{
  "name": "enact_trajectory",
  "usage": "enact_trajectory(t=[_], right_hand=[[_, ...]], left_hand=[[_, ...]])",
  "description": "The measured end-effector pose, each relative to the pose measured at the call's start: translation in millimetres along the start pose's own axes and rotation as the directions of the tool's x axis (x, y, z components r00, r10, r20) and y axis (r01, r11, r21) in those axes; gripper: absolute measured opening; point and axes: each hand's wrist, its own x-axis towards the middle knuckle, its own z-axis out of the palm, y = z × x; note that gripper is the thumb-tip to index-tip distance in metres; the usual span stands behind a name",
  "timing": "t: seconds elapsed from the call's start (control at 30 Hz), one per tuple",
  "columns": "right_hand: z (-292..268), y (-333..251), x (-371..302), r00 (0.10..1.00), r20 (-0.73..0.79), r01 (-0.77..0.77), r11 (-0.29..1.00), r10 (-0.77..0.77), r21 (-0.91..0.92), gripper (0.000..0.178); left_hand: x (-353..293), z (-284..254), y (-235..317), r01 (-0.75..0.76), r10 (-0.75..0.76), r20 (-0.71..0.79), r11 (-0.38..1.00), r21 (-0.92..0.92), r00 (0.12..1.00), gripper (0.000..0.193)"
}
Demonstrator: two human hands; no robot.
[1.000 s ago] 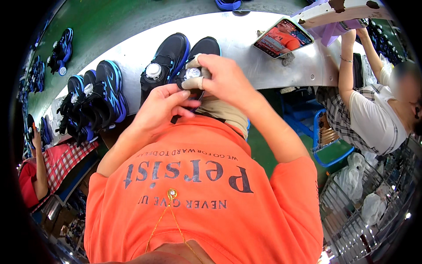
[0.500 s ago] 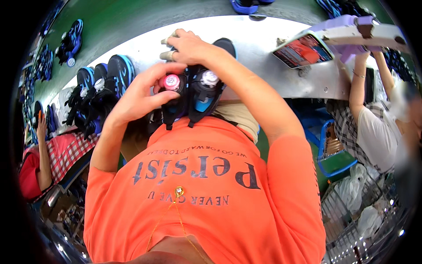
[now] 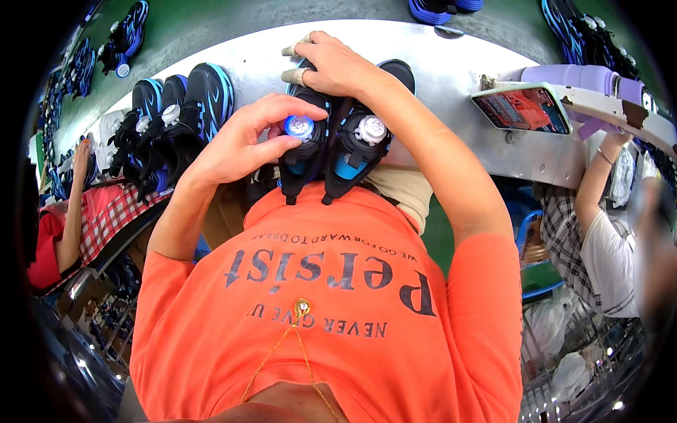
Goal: The person applies a small adhesive component to the tongue of several black and blue athletic shoes using their fingers, then places each completed shoe onto a conveyor belt.
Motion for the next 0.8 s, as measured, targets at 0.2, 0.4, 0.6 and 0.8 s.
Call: enact_trajectory(t=[0.2,0.4,0.6,0.8], right_hand=[[2,6,-4,1.0,-0.017,0.02,0.999,-0.02,0.032,0.043],[-2,1,-1,1.0,0.001,0.005,0.998,-0.005,0.056,0.042],[2,6,-3,0.999,-0.046,0.016,0.995,-0.011,0.096,0.04],[-34,-7,-13,0.977,-0.204,0.06,0.998,-0.062,-0.014,0.028]], left_hand=[[-5,25,1,0.03,0.039,-0.34,0.98,0.196,0.94,0.044],[8,-2,-24,-0.152,0.156,0.024,0.981,-0.119,0.988,0.04],[-8,8,-7,-0.033,0.046,-0.226,0.998,0.06,0.973,0.034],[-52,34,1,0.363,-0.526,-0.012,0.604,-0.71,0.85,0.033]])
